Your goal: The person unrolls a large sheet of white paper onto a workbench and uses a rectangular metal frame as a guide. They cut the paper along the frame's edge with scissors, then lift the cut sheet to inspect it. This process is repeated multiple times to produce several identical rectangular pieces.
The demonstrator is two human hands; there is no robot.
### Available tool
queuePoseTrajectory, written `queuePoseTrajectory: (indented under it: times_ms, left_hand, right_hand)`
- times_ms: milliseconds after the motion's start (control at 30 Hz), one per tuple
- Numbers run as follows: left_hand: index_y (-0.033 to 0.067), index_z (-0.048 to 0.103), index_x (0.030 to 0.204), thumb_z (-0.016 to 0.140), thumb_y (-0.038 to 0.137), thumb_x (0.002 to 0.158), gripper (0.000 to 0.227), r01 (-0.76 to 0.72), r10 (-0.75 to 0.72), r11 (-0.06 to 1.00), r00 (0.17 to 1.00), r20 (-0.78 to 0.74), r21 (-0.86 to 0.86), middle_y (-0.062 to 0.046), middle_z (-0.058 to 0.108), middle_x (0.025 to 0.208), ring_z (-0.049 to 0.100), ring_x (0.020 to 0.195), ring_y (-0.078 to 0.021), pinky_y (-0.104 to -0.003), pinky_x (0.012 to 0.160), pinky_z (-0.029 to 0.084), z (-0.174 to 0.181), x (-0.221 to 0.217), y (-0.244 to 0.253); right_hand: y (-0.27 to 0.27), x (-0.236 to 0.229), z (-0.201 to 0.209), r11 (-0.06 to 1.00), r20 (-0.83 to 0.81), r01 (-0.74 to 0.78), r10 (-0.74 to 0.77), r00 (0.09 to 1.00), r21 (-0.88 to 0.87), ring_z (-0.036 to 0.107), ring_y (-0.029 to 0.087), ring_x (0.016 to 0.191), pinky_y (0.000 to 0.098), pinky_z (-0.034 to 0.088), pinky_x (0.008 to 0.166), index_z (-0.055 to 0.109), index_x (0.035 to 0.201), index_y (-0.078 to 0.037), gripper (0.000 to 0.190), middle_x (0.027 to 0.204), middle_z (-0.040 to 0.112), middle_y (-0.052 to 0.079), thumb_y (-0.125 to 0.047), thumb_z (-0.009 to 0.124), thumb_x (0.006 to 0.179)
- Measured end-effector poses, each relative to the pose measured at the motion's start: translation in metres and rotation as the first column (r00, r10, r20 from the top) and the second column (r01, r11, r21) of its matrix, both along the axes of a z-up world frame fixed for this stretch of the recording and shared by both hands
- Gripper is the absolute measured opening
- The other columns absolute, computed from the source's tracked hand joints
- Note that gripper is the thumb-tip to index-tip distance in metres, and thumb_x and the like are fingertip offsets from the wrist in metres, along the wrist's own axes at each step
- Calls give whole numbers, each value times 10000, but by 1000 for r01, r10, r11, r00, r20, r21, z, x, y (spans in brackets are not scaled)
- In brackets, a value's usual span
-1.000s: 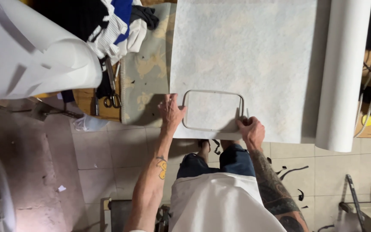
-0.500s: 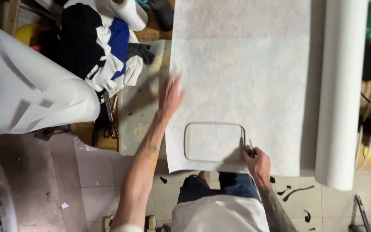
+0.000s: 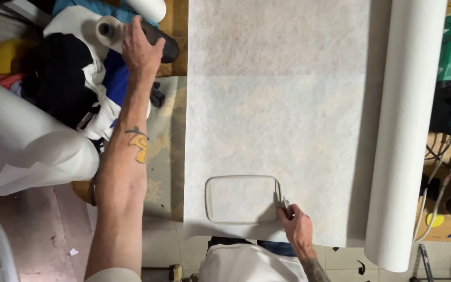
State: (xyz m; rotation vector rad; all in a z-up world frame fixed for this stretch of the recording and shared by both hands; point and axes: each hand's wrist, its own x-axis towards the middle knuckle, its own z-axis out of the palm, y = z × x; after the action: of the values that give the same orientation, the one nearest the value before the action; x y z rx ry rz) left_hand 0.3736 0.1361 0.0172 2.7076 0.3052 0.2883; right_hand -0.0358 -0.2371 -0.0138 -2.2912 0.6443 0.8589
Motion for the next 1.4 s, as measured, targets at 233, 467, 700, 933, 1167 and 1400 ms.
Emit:
queuePoseTrajectory:
  times_ms: [233, 467, 700, 933, 1167, 1400]
  left_hand:
    - [78, 323, 1323, 856, 326, 785, 797, 45, -46, 947, 999, -6, 317, -151, 333, 1325, 345, 1218, -322, -437, 963, 394, 31, -12, -12]
    - [66, 525, 1206, 564, 120, 852, 360, 603, -647, 730, 761, 43, 320, -92, 514, 1215, 507, 1064, -277, -405, 857, 423, -9, -95, -56]
    - [11, 361, 1330, 604, 231, 830, 598, 523, -501, 804, 852, -150, 285, -125, 310, 1412, 309, 1290, -250, -427, 1074, 221, -63, -128, -27]
    - [66, 482, 1110, 540, 138, 771, 351, 402, -403, 873, 913, -56, 275, -91, 475, 1138, 472, 931, -271, -389, 740, 356, -61, -93, -39]
    - [65, 474, 1231, 584, 158, 817, 438, 416, -375, 882, 904, -204, 221, -81, 390, 1340, 397, 1149, -268, -475, 858, 374, -66, -121, -40]
    - [70, 468, 1272, 503, 157, 878, 405, 446, -410, 837, 895, -176, 317, -61, 433, 1351, 455, 1159, -221, -382, 852, 384, -58, -210, -28]
  right_hand:
    - [-7, 77, -13, 999, 131, 8, -2, 991, -44, 554, 230, 531, 367, 409, 536, 560, 683, -74, 263, 602, 615, 97, -311, 610, 785]
    - [-7, 278, -52, 982, 516, -109, 175, 839, -155, 589, 245, 529, 431, 397, 517, 594, 625, -58, 340, 553, 591, 117, -313, 585, 850]
    - [-21, 472, -118, 932, 808, -187, 362, 465, -311, 532, 239, 451, 398, 386, 389, 545, 633, -94, 285, 515, 537, 74, -217, 658, 864]
    - [32, 489, -52, 689, 761, -597, 620, 192, -410, 599, 242, 697, 364, 502, 539, 655, 902, -24, 150, 968, 630, 136, -155, 725, 877]
    - [34, 475, -56, 610, 741, -621, 668, 68, -493, 582, 193, 719, 328, 514, 545, 683, 889, -42, 121, 904, 641, 94, -141, 670, 957]
    - [34, 461, -75, 521, 629, -503, 775, -58, -689, 611, 210, 708, 328, 440, 415, 646, 800, -129, 46, 864, 650, 13, -146, 603, 804]
